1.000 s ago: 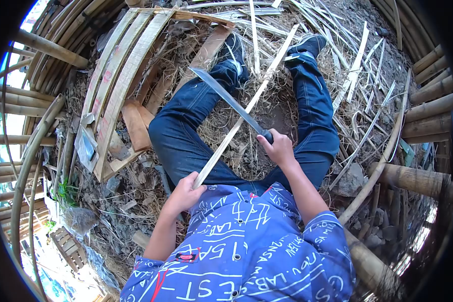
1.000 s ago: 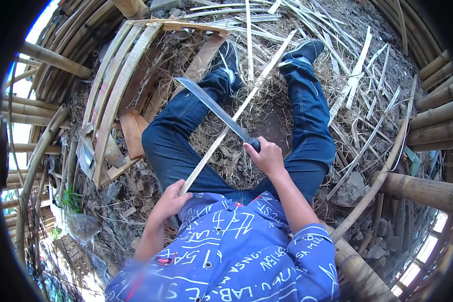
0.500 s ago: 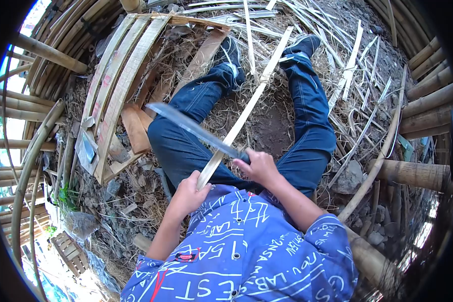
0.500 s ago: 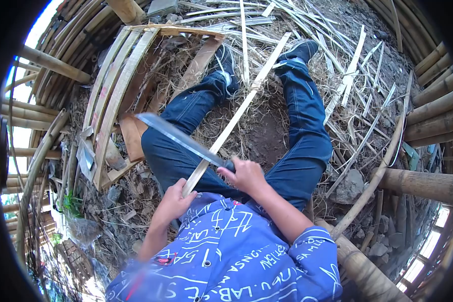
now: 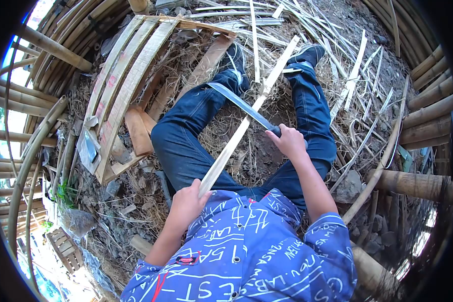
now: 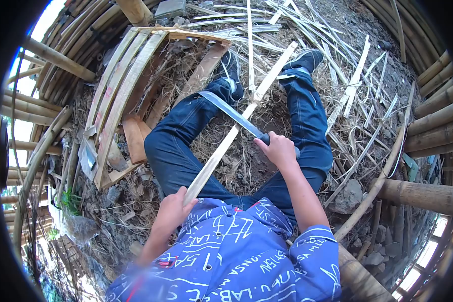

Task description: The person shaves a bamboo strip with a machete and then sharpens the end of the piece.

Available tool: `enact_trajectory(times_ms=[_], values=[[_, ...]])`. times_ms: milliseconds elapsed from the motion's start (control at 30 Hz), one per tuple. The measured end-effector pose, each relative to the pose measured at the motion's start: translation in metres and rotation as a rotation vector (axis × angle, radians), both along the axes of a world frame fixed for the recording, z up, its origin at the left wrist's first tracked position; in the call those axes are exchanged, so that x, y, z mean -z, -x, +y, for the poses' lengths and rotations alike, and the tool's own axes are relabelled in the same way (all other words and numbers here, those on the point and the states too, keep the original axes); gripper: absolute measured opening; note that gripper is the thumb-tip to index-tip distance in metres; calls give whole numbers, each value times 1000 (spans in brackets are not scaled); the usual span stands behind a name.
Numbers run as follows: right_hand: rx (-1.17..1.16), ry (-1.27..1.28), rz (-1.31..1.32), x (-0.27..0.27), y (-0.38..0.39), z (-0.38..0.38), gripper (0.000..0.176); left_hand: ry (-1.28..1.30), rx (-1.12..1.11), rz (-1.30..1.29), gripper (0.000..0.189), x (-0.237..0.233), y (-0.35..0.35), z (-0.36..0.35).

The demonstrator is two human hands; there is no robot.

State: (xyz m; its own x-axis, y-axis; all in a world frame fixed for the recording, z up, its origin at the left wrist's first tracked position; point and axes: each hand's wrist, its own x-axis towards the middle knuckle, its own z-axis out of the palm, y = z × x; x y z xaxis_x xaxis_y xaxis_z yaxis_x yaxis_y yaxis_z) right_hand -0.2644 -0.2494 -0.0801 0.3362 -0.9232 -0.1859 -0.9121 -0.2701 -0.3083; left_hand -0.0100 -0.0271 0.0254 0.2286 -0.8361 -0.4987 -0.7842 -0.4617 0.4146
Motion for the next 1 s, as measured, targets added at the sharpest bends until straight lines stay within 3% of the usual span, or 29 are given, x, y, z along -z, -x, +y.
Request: enact_trajectory(times_ms=[233,500,667,733,1000], values=[[29,-22,1,-16,2,-28,62,-1,-25,208,25,0,-1,-8],[52,110,102,7,8,-59,62,41,-7,365,23,9,-3,-1],[-27,278,116,24,16,-61,58,-105,-84,471,25,5,-10,-5],[-78,475,64,34,22,-64,56,-113,-78,503,25,4,-11,-5],[-127,169,114,12,19,-72,56,-274,-233,590,25,1,-8,-10]])
